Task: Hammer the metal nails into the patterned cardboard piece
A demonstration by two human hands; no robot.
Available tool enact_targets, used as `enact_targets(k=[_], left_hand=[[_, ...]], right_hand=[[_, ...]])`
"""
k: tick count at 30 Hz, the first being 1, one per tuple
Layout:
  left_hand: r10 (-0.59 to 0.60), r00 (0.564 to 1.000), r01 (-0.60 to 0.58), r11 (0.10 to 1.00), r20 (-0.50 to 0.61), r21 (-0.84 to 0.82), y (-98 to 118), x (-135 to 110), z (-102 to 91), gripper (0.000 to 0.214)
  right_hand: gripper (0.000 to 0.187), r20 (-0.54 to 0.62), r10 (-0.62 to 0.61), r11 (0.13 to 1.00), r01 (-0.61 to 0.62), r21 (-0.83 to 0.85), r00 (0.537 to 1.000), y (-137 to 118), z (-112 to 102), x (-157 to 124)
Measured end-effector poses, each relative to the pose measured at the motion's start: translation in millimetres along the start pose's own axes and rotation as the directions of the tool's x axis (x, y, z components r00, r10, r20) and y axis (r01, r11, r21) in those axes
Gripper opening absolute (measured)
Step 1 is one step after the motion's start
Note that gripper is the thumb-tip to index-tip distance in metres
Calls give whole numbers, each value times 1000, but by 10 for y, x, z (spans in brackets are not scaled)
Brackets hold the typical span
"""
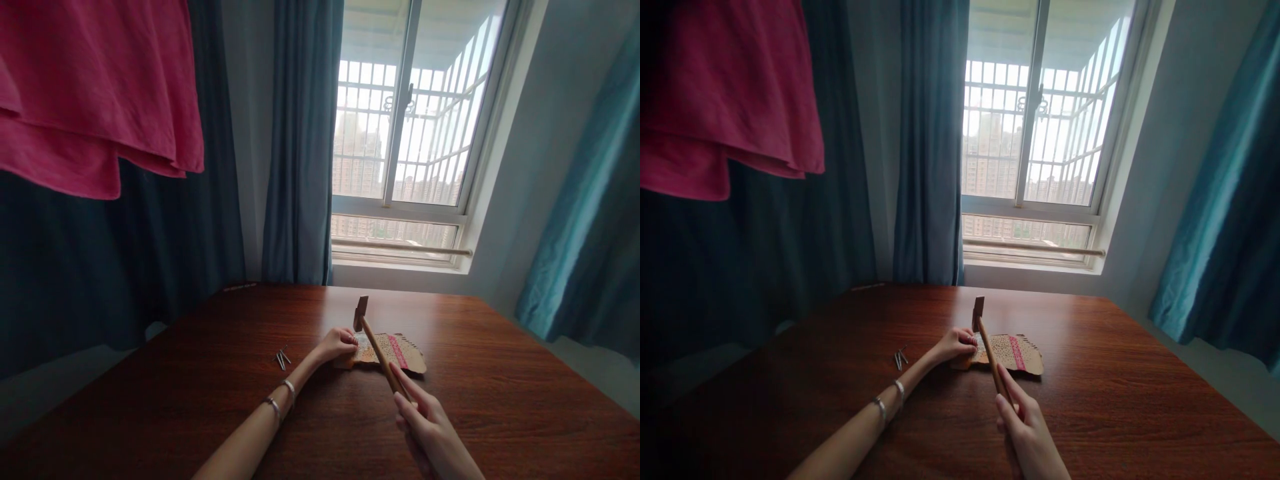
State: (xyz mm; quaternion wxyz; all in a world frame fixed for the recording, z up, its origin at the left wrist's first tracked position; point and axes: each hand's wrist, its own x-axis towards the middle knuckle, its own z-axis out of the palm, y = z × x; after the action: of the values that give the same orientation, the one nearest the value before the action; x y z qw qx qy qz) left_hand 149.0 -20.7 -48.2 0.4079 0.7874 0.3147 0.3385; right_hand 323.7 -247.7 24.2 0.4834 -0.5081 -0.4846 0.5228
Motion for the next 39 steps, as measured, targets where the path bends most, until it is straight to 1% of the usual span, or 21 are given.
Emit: enact_targets(k=[4, 9, 13, 16, 19, 24, 27, 29, 33, 39], left_hand=[[-21, 999, 21, 1000, 40, -11, 51, -14, -43, 26], [-1, 997, 2, 1000, 81, -7, 35, -13, -62, 30], [17, 998, -18, 1000, 66, 17, 4, 6, -55, 32], [5, 998, -8, 999, 63, 33, -1, 26, -48, 34], [-3, 997, 1, 1000, 72, 22, -9, 46, -42, 37], [1, 998, -3, 1000, 61, 27, -74, 80, -37, 41], [27, 997, -29, 999, 76, 17, -107, 93, -38, 42], [29, 996, -30, 1000, 85, 8, -107, 95, -39, 42], [4, 997, -4, 1000, 82, -5, -71, 91, -43, 42], [-70, 994, 72, 997, 79, -14, 3, 75, -36, 43]], right_hand=[[79, -24, 13, 1000, -13, 1, 1000, 30, -13, 14], [86, -42, 47, 999, -47, 14, 998, 64, -27, 34], [84, -37, 33, 999, -32, 28, 999, 50, -16, 31], [83, -35, 25, 999, -24, 31, 999, 51, -14, 32], [81, -9, 31, 999, -31, 18, 999, 56, -23, 32], [80, 2, 38, 999, -38, 14, 999, 14, -28, 18], [77, 0, -10, 1000, 10, 29, 1000, -20, -21, 13], [76, 3, -18, 999, 18, 31, 1000, -39, -11, 6], [77, 24, 23, 1000, -23, 15, 999, -74, 22, -25], [74, 21, 8, 1000, -9, 20, 1000, -42, 48, 11]])
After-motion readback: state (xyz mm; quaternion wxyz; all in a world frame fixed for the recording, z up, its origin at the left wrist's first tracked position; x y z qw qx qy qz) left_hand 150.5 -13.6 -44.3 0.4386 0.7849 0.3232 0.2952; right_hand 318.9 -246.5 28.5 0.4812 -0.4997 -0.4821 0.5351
